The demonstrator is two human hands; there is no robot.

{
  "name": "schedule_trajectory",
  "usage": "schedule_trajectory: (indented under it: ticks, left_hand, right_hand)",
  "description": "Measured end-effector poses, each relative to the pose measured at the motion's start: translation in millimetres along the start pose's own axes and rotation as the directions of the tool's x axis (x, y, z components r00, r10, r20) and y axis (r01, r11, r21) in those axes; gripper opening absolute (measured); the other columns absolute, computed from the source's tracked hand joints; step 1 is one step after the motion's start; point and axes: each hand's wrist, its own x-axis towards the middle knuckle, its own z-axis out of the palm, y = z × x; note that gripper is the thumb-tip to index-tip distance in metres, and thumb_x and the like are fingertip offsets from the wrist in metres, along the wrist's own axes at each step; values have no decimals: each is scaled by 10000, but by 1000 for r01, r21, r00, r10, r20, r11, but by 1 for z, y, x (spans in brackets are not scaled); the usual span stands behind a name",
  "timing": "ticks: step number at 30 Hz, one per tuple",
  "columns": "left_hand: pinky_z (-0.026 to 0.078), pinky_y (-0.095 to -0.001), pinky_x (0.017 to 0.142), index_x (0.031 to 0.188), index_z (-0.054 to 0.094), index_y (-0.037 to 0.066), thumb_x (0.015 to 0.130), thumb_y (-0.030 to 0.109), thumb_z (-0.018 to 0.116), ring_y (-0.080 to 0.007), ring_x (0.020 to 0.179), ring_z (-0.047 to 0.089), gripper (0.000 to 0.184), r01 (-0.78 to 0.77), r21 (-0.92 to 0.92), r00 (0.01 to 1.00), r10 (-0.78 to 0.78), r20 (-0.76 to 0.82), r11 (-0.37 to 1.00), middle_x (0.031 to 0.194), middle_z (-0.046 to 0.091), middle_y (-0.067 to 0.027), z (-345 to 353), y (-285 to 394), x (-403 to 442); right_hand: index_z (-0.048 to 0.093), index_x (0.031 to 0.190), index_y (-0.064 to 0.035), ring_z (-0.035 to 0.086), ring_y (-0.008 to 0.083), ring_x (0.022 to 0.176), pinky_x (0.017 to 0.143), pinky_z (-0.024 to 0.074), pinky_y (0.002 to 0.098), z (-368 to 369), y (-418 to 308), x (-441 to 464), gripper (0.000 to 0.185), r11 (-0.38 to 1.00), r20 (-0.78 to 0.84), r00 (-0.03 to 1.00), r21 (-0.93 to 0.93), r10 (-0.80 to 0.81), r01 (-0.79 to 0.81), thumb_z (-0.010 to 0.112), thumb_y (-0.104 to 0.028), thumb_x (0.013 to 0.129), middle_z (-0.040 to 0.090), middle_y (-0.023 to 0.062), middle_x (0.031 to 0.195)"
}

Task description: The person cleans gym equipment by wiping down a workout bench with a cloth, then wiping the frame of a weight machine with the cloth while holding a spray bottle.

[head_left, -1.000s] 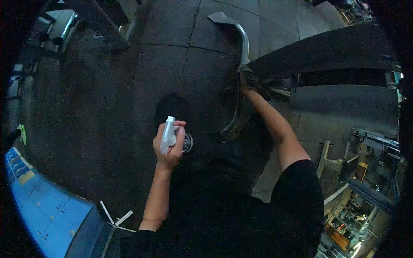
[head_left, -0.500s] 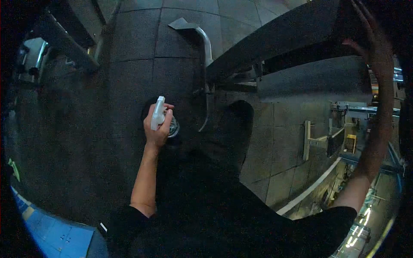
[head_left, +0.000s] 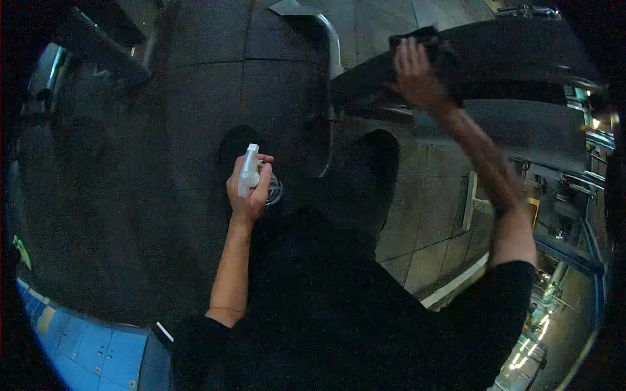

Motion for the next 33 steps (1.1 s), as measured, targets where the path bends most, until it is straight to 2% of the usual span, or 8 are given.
schedule_trajectory:
  ticks: [10, 15, 21, 23, 26, 29, 30, 33]
  left_hand:
    - [517, -255, 657, 1094, 675, 44, 979, 87, 662, -83, 755, 652, 124, -60, 101, 979, 78, -187, 993, 938, 720, -40, 0, 30, -4]
    - [517, -284, 744, 1091, 672, 40, 984, 102, 654, -94, 843, 639, 125, 88, -19, 953, -90, -290, 996, 991, 704, -64, 7, 13, -12]
    - [553, -313, 797, 1185, 632, 6, 991, 108, 652, -155, 891, 671, 220, 76, -49, 963, -86, -256, 996, 1062, 707, -98, 52, 19, 35]
    - [556, -316, 800, 1181, 633, 6, 998, 119, 643, -163, 897, 678, 215, 13, -60, 968, -27, -248, 998, 1067, 711, -105, 81, 32, 54]
    - [547, -332, 830, 1127, 631, 21, 977, 101, 653, -158, 921, 675, 171, -64, -147, 975, 30, -222, 987, 1072, 714, -108, 149, 50, 78]
    - [550, -341, 848, 1139, 627, 24, 980, 93, 645, -160, 948, 676, 175, -70, -149, 984, 44, -172, 986, 1085, 709, -116, 67, 38, 63]
    - [550, -343, 852, 1144, 624, 26, 979, 90, 643, -162, 949, 675, 178, -72, -185, 985, 41, -165, 980, 1089, 706, -121, 84, 39, 66]
    - [552, -346, 849, 1137, 628, 25, 978, 89, 636, -172, 939, 676, 171, -75, -257, 988, 36, -153, 964, 1076, 705, -133, 86, 44, 69]
  right_hand:
    - [506, 1458, 90, 452, 543, 1373, 1114, 338, 698, 161, -207, 60, 647, 907, 266, 930, -267, -255, 325, 501, -387, 1021, 454, 329, 1528]
    - [485, 1472, 93, 423, 537, 1399, 1152, 299, 689, 275, -170, 47, 656, 261, 198, 972, 939, 125, -225, 516, -369, 1007, 422, 320, 1555]
    - [373, 1548, 24, 345, 428, 1493, 1237, 285, 508, 56, 223, -127, 892, 950, -46, 974, 234, 222, -205, 793, -397, 883, 380, 250, 1601]
    - [306, 1577, 14, 330, 475, 1482, 1239, 272, 531, -65, 336, -157, 920, 549, 392, 716, 462, 578, -696, 760, -425, 907, 356, 275, 1597]
    - [526, 1458, -21, 419, 394, 1444, 1231, 295, 519, -19, 418, -186, 590, 730, -511, 621, 21, 595, -683, 664, -315, 965, 536, 214, 1482]
    - [536, 1449, -16, 361, 385, 1483, 1257, 240, 520, -41, 391, -97, 577, 114, -616, -254, 493, 746, -863, 676, -275, 953, 517, 186, 1508]
    - [473, 1498, -17, 306, 379, 1514, 1276, 194, 513, -87, 376, -163, 698, 615, -709, 452, -33, 542, -788, 719, -323, 920, 481, 175, 1541]
    - [282, 1574, 3, 381, 417, 1468, 1230, 298, 526, -36, 322, -76, 983, 425, -901, -201, 366, 384, -828, 799, -381, 831, 473, 256, 1524]
